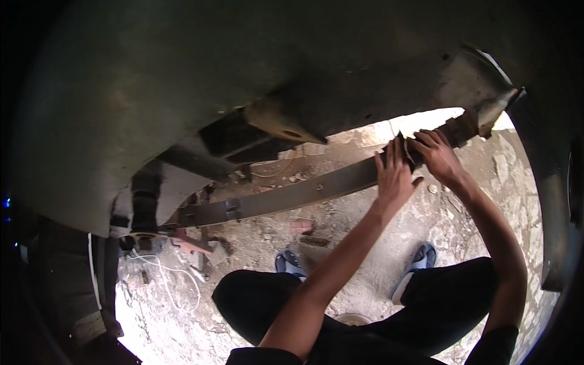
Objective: The person crouches under a vehicle and uses a sanding block to rub the underside metal frame. The hands move the block back and forth along the frame, occasionally repositioning to reach different sections.
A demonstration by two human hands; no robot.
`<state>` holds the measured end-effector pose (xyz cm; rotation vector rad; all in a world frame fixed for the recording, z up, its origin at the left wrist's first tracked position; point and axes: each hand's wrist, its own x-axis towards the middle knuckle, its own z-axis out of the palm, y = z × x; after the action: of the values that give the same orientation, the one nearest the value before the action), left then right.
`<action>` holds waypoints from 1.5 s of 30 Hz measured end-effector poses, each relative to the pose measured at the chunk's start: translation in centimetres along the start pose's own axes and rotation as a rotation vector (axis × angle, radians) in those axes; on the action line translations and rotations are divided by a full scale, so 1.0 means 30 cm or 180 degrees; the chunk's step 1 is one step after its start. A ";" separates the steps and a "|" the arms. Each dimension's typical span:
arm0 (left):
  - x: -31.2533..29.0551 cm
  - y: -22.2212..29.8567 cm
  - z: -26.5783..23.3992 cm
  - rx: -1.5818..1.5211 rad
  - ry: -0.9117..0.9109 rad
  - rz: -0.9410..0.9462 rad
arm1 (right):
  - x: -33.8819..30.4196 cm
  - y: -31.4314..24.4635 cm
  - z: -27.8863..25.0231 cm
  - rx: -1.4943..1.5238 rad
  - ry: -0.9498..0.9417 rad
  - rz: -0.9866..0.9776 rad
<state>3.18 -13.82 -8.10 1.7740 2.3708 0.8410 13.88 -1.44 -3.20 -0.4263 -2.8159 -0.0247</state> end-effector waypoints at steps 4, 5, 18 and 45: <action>-0.041 0.017 0.043 0.0043 0.0078 0.0063 | -0.013 -0.002 -0.003 -0.0003 0.0086 0.0049; -0.050 0.034 0.031 0.0005 -0.0042 0.0070 | -0.019 -0.007 -0.011 0.0039 0.0071 0.0101; 0.007 -0.017 0.021 -0.0096 0.0198 0.0183 | -0.002 -0.010 -0.014 -0.0040 0.0168 0.0027; -0.112 0.021 0.078 -0.0325 0.0847 0.0216 | -0.015 -0.042 -0.008 0.0027 0.0037 0.0137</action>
<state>5.71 -15.86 -10.69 1.8123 2.3780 1.2558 14.00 -2.78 -3.07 -0.4832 -2.7934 -0.0061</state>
